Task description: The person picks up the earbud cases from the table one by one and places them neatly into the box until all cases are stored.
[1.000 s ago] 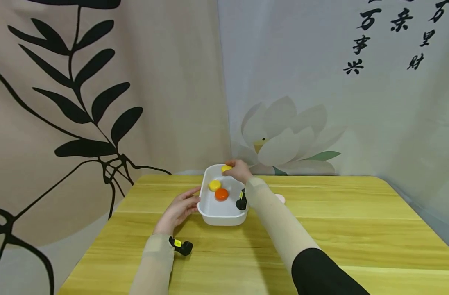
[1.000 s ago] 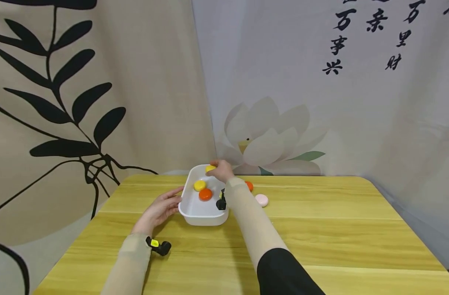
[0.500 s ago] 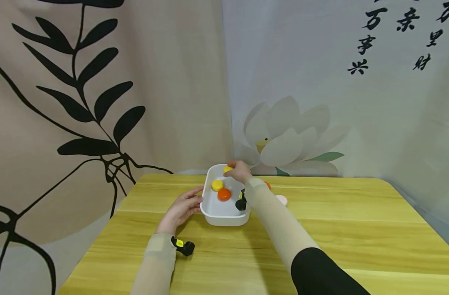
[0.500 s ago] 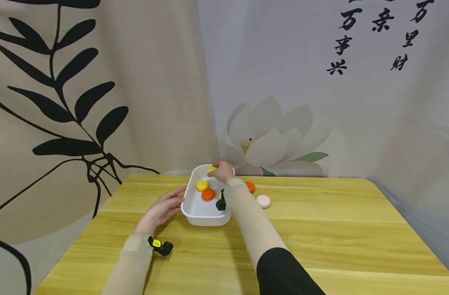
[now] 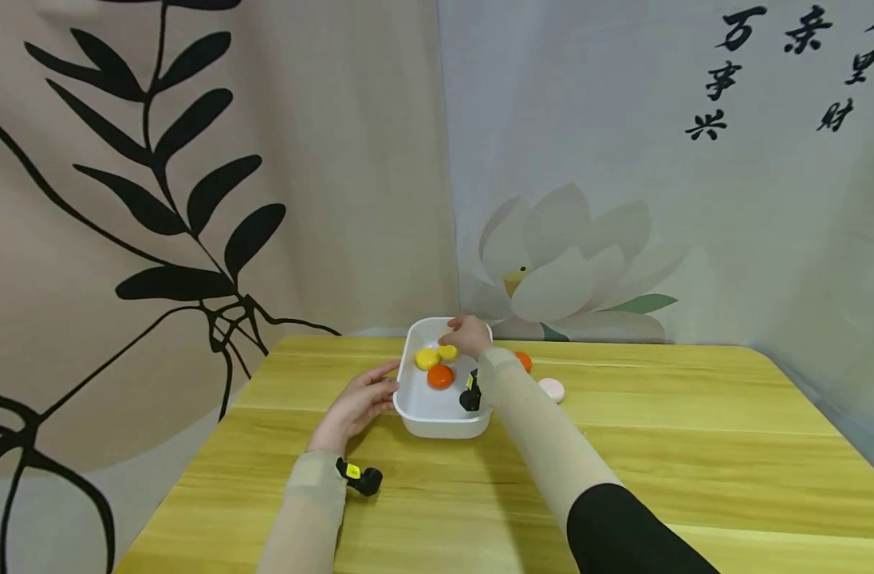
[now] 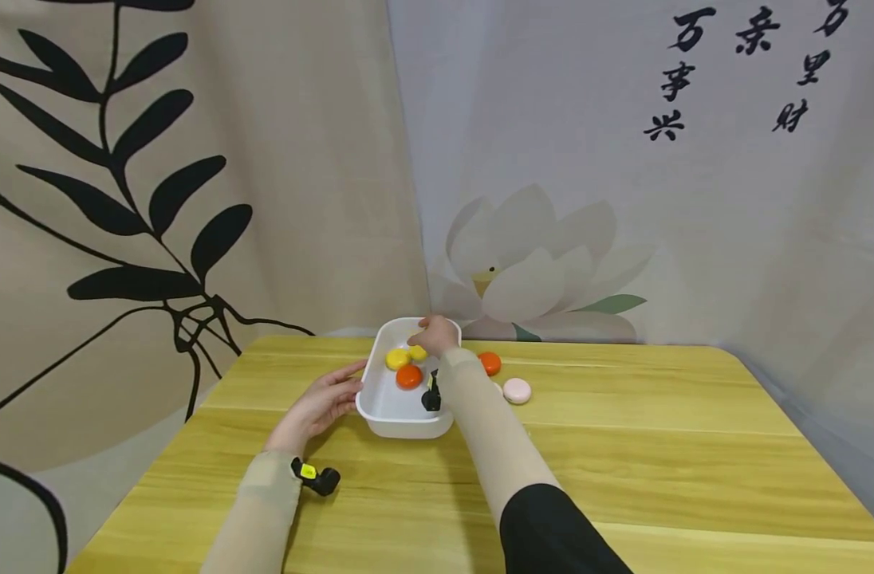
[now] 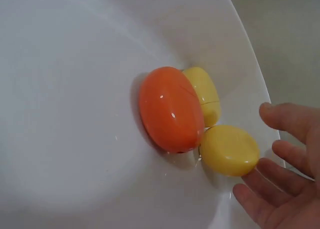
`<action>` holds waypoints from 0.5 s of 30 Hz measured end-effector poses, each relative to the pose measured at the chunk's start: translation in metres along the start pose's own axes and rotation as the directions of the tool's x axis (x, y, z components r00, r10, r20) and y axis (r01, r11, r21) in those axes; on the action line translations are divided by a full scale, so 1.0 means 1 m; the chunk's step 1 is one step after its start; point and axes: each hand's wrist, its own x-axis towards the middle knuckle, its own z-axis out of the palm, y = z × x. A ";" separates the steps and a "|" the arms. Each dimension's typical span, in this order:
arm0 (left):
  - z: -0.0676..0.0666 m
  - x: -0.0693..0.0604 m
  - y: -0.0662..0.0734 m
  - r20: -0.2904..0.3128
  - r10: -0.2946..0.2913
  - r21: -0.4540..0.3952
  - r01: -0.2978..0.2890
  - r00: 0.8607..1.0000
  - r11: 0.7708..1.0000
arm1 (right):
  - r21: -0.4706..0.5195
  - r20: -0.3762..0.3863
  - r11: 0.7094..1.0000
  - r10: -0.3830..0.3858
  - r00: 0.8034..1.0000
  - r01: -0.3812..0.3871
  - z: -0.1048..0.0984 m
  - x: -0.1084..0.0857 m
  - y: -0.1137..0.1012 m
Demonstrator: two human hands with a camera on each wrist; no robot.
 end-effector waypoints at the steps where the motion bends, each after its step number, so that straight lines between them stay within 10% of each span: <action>1: 0.001 0.001 0.000 0.002 0.002 0.005 -0.002 1.000 1.000 | 0.012 0.003 1.000 0.009 1.000 -0.009 -0.001 -0.001 -0.001; 15: 0.000 0.002 -0.001 -0.013 0.004 0.006 -0.004 1.000 1.000 | 0.185 0.036 0.975 -0.131 0.991 0.122 -0.031 -0.003 -0.002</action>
